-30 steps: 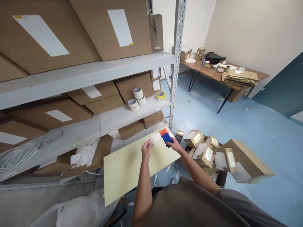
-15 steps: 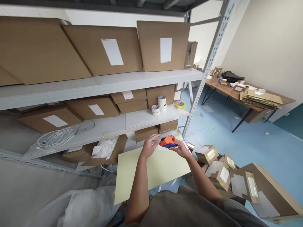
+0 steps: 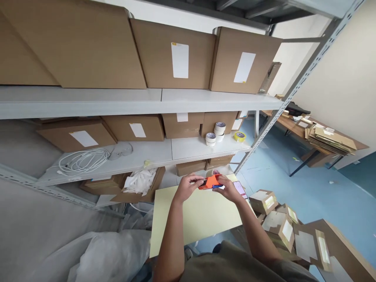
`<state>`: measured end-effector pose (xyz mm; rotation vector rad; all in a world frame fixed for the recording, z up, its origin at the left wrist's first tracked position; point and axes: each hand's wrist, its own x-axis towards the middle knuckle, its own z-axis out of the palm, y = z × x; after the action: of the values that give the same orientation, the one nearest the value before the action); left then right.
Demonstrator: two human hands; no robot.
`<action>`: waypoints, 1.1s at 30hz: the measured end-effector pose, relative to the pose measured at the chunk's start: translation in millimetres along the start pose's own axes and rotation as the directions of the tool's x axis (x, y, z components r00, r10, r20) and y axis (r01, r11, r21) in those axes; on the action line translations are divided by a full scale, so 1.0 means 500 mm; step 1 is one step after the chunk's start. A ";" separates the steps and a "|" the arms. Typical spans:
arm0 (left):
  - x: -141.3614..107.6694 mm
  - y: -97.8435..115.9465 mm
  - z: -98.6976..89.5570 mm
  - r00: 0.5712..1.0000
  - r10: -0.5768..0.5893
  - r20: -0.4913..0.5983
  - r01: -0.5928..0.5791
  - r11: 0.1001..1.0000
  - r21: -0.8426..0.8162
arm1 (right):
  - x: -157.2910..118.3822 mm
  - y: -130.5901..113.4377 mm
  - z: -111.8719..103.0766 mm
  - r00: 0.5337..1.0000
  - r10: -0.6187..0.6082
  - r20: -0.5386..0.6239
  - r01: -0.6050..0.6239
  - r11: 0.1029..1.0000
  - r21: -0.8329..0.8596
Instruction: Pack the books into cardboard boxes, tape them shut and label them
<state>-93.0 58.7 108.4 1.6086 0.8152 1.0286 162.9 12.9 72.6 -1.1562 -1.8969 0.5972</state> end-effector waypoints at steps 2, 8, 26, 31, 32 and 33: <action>-0.002 -0.012 -0.013 0.999 -0.005 -0.050 0.005 1.000 0.010 | 0.004 0.002 0.019 1.000 0.022 0.012 -0.021 0.999 -0.038; 0.021 -0.021 -0.015 0.950 0.111 -0.293 -0.063 0.984 0.169 | 0.032 0.030 0.044 0.998 0.057 0.034 -0.057 0.998 0.009; 0.133 0.007 0.045 0.729 0.516 -0.450 -0.132 0.751 0.647 | 0.158 0.049 -0.055 0.977 0.002 0.215 -0.059 0.964 0.258; 0.121 0.021 0.064 0.709 0.569 -0.415 -0.136 0.689 0.712 | 0.158 0.076 -0.062 0.972 0.006 0.237 -0.075 0.956 0.283; 0.118 0.026 0.067 0.705 0.573 -0.418 -0.131 0.684 0.718 | 0.157 0.082 -0.064 0.970 -0.001 0.243 -0.071 0.956 0.286; 0.117 0.030 0.069 0.699 0.575 -0.424 -0.124 0.682 0.721 | 0.156 0.086 -0.067 0.968 -0.008 0.249 -0.066 0.956 0.285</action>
<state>-37.3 93.1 132.2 2.1064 1.4587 1.7920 193.0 101.3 90.4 -0.9526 -1.9179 1.0430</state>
